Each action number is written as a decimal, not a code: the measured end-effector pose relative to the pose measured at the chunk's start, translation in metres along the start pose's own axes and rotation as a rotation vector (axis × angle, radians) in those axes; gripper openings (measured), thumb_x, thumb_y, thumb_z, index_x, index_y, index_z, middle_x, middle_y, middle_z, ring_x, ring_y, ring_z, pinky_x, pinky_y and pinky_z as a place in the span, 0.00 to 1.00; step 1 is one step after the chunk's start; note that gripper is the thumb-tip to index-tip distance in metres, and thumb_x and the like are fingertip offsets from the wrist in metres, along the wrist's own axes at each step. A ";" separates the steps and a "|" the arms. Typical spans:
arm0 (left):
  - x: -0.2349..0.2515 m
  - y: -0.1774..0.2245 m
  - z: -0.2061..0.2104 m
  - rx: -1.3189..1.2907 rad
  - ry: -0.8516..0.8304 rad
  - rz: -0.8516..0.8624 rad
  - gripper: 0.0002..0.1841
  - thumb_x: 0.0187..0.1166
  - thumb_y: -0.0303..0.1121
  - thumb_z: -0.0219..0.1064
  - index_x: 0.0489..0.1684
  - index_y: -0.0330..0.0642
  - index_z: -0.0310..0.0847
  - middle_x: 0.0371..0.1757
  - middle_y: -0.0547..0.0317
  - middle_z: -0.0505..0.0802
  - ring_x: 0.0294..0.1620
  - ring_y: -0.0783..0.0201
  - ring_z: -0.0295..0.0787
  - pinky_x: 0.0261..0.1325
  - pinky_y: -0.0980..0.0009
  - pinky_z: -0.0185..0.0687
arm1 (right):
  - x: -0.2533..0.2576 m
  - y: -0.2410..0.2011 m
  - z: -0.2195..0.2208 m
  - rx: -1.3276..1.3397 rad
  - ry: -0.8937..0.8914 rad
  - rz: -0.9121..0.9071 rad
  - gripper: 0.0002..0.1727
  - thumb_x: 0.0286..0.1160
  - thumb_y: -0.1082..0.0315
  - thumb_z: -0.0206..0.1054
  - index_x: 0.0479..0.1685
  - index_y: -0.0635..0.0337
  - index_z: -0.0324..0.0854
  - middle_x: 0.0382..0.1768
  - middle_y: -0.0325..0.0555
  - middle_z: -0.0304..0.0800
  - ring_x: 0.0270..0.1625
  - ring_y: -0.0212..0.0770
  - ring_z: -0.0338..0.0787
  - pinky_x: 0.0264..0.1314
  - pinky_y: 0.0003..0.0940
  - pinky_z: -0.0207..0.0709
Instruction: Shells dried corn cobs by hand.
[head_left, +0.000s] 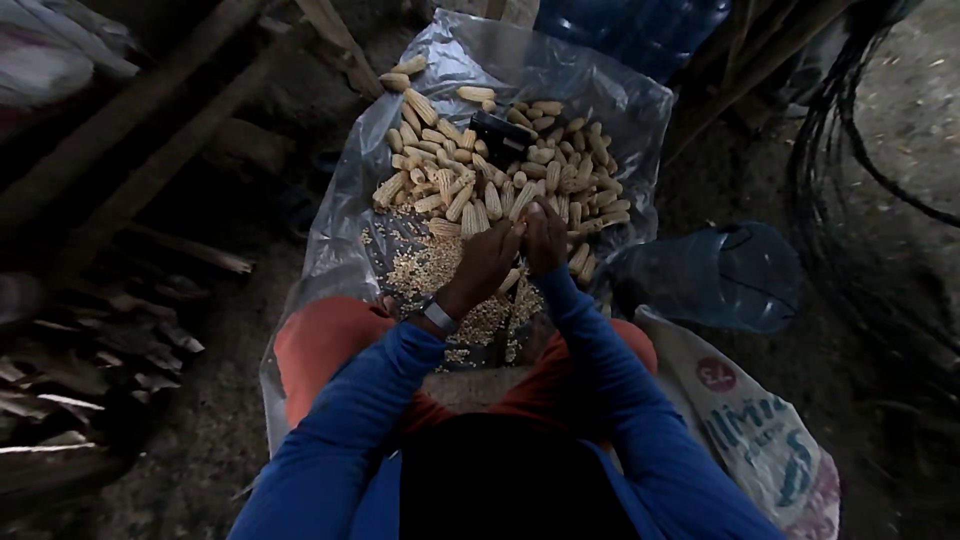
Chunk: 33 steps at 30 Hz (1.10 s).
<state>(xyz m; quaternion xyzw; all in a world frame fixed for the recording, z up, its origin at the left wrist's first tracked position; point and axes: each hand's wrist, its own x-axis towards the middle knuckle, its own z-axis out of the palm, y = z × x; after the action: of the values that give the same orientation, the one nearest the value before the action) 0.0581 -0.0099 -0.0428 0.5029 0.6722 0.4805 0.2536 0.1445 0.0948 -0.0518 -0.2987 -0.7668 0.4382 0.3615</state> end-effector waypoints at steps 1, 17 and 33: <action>-0.002 0.004 0.000 -0.030 0.028 -0.030 0.27 0.96 0.41 0.39 0.47 0.26 0.81 0.35 0.41 0.90 0.36 0.51 0.90 0.44 0.51 0.86 | -0.002 -0.001 0.001 -0.039 0.018 -0.030 0.23 0.88 0.62 0.41 0.35 0.63 0.80 0.20 0.36 0.77 0.22 0.28 0.76 0.26 0.31 0.74; -0.010 0.011 -0.015 0.277 0.156 -0.164 0.33 0.96 0.50 0.35 0.35 0.31 0.79 0.29 0.39 0.84 0.31 0.42 0.86 0.37 0.46 0.82 | 0.000 -0.014 -0.008 0.085 -0.323 0.131 0.22 0.93 0.58 0.41 0.57 0.67 0.76 0.34 0.45 0.81 0.22 0.33 0.77 0.24 0.33 0.77; 0.002 -0.018 -0.021 -0.120 0.158 -0.235 0.31 0.93 0.54 0.44 0.37 0.35 0.83 0.25 0.48 0.82 0.25 0.54 0.79 0.32 0.52 0.77 | 0.006 -0.008 -0.022 0.315 -0.591 0.179 0.21 0.95 0.59 0.39 0.64 0.64 0.71 0.29 0.41 0.84 0.21 0.31 0.79 0.23 0.28 0.77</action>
<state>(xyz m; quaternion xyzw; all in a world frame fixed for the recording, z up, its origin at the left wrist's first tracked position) 0.0326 -0.0165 -0.0498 0.3654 0.7142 0.5250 0.2843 0.1582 0.1060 -0.0350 -0.1654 -0.7320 0.6489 0.1256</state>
